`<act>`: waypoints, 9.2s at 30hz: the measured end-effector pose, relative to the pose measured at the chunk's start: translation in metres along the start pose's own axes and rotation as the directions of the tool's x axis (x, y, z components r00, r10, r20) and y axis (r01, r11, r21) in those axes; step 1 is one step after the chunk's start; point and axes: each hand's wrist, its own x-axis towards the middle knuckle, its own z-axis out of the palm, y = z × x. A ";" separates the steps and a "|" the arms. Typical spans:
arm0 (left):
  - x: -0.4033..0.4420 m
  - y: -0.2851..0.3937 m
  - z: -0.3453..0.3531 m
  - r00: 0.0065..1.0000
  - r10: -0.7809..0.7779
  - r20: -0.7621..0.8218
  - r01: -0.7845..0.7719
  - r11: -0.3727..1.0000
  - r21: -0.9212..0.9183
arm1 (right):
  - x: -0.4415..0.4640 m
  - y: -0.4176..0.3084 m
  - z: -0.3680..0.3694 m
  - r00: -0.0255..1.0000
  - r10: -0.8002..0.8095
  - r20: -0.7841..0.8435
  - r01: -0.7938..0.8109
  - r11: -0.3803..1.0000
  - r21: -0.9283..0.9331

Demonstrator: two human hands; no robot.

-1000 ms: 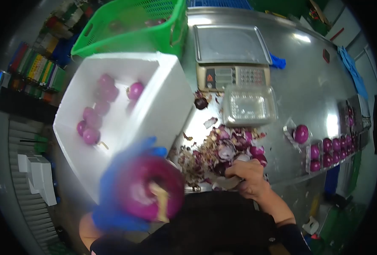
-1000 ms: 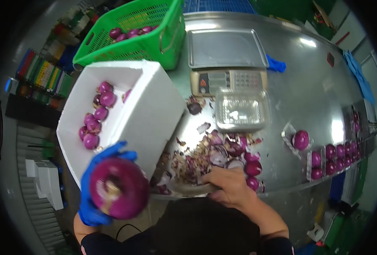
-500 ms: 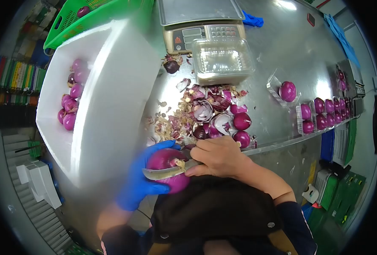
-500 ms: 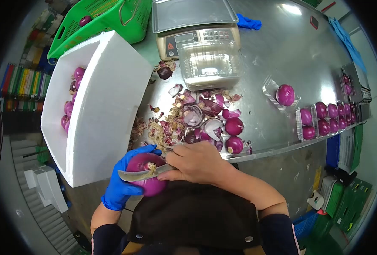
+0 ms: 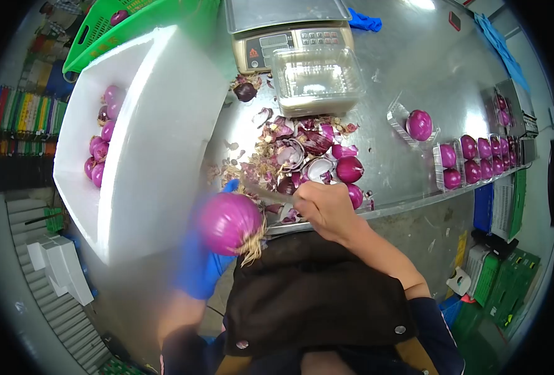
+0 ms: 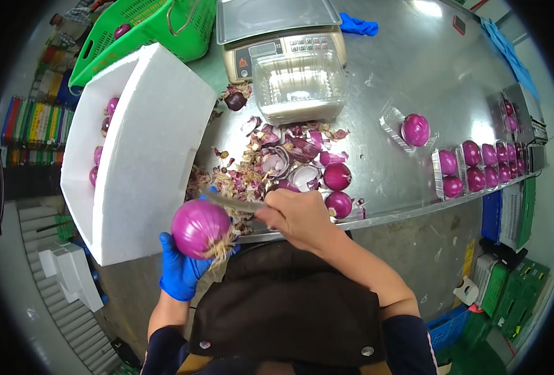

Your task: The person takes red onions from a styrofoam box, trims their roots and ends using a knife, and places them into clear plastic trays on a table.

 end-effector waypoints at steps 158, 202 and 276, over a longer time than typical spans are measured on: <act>0.371 -0.230 0.220 0.917 -0.177 0.358 -0.222 0.520 0.825 | -0.081 0.203 -0.185 0.557 0.525 -0.644 -0.746 0.658 -0.109; 0.246 -0.017 0.104 0.767 -0.061 0.639 -0.413 -0.809 0.419 | -0.063 0.255 -0.315 0.714 0.552 -0.431 -0.642 0.761 -0.090; 0.280 0.331 -0.062 0.987 0.157 0.030 0.073 -0.608 0.791 | 0.036 -0.006 0.054 0.928 0.372 0.034 -0.363 0.918 -0.160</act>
